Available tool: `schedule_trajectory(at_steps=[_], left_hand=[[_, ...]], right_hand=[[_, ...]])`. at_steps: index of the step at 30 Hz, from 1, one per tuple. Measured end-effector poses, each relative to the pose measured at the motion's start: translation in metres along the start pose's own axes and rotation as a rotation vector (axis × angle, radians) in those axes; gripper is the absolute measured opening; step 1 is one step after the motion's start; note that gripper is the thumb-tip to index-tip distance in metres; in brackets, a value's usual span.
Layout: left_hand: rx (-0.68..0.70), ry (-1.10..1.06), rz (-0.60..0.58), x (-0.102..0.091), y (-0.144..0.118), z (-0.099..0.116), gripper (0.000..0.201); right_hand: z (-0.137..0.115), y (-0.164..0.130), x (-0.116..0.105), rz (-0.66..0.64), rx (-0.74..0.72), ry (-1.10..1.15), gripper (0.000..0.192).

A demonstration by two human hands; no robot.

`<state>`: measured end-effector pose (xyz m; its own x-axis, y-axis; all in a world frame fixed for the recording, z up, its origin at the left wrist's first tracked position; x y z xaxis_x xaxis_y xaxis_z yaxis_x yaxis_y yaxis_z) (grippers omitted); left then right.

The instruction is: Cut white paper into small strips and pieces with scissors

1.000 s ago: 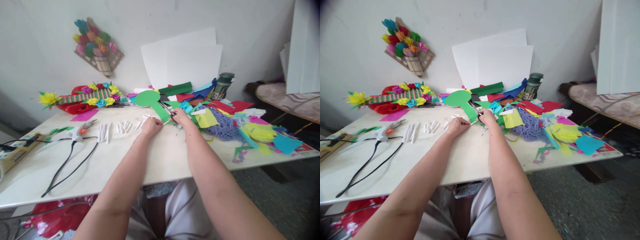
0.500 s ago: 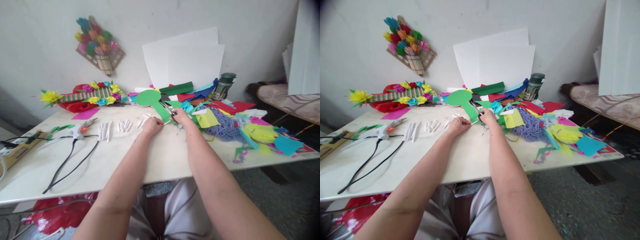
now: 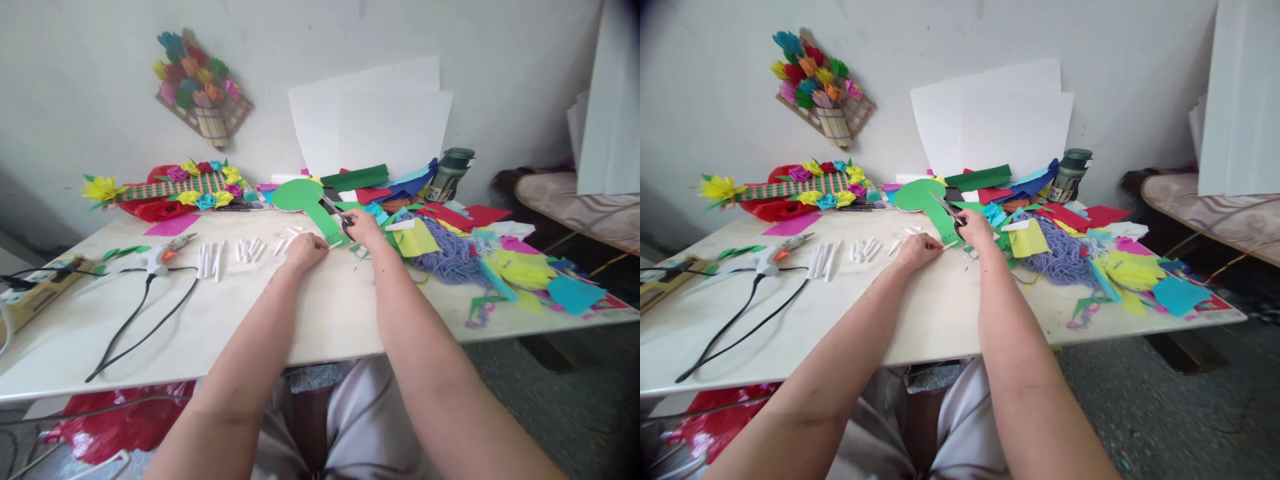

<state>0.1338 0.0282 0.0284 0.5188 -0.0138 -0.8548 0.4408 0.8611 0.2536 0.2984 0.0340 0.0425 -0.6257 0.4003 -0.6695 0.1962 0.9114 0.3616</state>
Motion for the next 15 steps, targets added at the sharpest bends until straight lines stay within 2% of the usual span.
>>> schedule_trajectory(at_steps=[5,15], left_hand=[[-0.006,-0.013,0.011,0.001,0.001,-0.002,0.023],[-0.018,-0.195,0.044,0.003,0.003,-0.012,0.022]], right_hand=[[0.002,0.000,0.015,-0.121,-0.069,0.006,0.031],[-0.002,-0.003,0.021,-0.186,-0.137,0.080,0.029]])
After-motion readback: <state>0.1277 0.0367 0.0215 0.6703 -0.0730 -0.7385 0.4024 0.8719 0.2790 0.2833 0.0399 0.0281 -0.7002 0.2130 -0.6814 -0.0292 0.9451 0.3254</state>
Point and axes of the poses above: each hand's wrist, its own y-axis towards the middle knuckle, its own x-axis out of the palm, z = x × y, the point moved 7 cm from there along y, towards the middle knuckle, and after that the axes turned 1 degree about -y, right-handed, at the moved point
